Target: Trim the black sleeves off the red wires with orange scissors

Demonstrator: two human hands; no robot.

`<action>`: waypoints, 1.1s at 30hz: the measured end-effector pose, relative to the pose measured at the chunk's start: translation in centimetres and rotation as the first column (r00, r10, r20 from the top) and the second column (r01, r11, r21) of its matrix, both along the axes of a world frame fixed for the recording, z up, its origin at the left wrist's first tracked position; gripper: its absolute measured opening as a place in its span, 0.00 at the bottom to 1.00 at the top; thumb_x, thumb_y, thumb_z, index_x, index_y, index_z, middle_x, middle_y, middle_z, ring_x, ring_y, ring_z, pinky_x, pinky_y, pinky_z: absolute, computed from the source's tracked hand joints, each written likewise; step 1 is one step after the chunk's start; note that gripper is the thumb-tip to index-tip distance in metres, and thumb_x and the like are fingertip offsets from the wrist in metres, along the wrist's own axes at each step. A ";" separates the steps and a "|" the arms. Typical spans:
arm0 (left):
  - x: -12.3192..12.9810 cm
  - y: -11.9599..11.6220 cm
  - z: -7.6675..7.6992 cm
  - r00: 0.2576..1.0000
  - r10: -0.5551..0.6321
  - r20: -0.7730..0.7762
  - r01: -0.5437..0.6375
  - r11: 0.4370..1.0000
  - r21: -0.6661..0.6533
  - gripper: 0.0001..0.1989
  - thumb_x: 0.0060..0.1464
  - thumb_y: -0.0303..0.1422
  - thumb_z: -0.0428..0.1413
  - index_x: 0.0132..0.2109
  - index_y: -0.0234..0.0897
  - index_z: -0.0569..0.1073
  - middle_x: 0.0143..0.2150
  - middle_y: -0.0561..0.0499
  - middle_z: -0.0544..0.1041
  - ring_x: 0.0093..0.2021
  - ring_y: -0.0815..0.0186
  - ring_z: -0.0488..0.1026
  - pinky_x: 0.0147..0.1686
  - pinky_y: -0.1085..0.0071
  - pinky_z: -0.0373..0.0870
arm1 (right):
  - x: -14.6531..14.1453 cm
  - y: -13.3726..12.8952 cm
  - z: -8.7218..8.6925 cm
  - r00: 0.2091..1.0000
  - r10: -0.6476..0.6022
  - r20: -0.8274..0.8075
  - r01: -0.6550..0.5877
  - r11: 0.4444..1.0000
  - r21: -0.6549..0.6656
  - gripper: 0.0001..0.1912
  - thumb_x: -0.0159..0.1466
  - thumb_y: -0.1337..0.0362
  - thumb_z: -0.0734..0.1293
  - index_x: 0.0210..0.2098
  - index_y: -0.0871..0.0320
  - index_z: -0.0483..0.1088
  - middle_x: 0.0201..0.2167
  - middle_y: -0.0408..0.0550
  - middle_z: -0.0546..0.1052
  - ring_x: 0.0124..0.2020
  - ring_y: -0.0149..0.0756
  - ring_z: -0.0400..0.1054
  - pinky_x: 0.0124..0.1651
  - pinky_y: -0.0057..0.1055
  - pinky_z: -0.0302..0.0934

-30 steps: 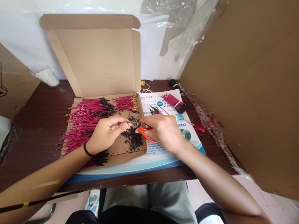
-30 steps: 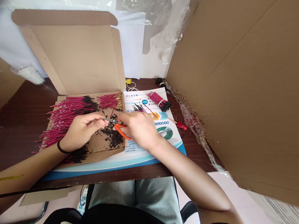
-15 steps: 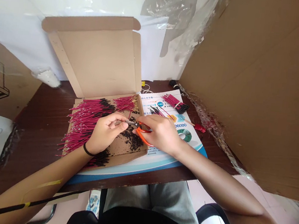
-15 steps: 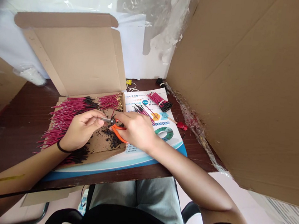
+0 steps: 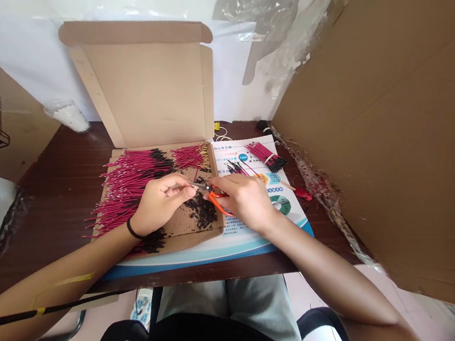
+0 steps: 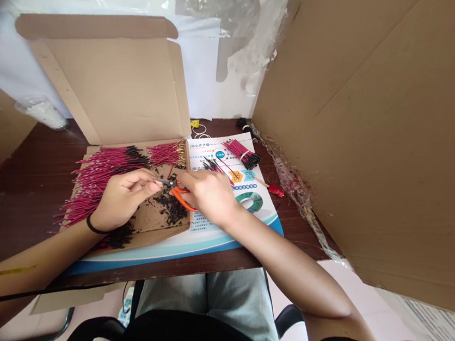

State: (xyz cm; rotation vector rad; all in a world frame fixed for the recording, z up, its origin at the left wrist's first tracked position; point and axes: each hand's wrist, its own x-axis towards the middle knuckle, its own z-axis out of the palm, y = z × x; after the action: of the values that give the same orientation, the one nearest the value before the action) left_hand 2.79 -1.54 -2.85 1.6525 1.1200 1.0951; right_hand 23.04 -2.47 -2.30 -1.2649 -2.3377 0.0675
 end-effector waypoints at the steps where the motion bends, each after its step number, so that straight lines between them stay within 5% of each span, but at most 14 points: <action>1: 0.0 0.0 0.1 1.000 -0.003 -0.008 0.003 1.000 -0.004 0.13 0.47 0.41 0.61 0.29 0.34 0.75 0.30 0.48 0.78 0.32 0.66 0.75 0.34 0.71 0.73 | -0.1 0.0 -0.1 0.999 -0.015 -0.029 0.014 1.000 -0.006 0.13 0.64 0.58 0.63 0.43 0.56 0.75 0.29 0.47 0.78 0.30 0.33 0.70 0.28 0.28 0.51; 7: 0.0 -0.1 0.1 1.000 -0.017 -0.016 0.016 0.999 -0.041 0.15 0.51 0.44 0.58 0.34 0.34 0.75 0.34 0.46 0.79 0.33 0.66 0.76 0.37 0.70 0.74 | -0.4 -0.2 0.3 0.976 -0.033 -0.213 0.019 0.998 -0.066 0.17 0.61 0.54 0.65 0.45 0.56 0.75 0.32 0.47 0.79 0.31 0.32 0.71 0.32 0.27 0.58; 26: 0.0 -0.1 0.2 0.990 0.005 -0.140 0.008 0.996 0.093 0.13 0.54 0.41 0.55 0.35 0.35 0.75 0.33 0.47 0.78 0.32 0.66 0.73 0.32 0.73 0.70 | -0.3 -0.2 0.4 0.992 0.000 -0.126 -0.003 1.000 -0.023 0.13 0.62 0.58 0.64 0.43 0.54 0.75 0.29 0.45 0.78 0.30 0.32 0.70 0.28 0.27 0.53; 33: -0.1 0.0 0.2 0.991 0.016 -0.135 0.001 0.992 0.129 0.11 0.54 0.39 0.55 0.34 0.35 0.76 0.33 0.47 0.78 0.33 0.66 0.74 0.32 0.73 0.70 | -0.5 -0.3 0.5 0.973 0.035 -0.230 -0.067 0.989 -0.132 0.14 0.62 0.53 0.65 0.40 0.55 0.75 0.29 0.44 0.77 0.28 0.29 0.67 0.31 0.26 0.55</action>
State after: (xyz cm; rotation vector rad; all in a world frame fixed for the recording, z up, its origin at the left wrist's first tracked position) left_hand 2.70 -1.58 -2.68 1.8484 1.1633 1.0928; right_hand 22.57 -2.81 -1.82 -1.1924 -2.1977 0.3783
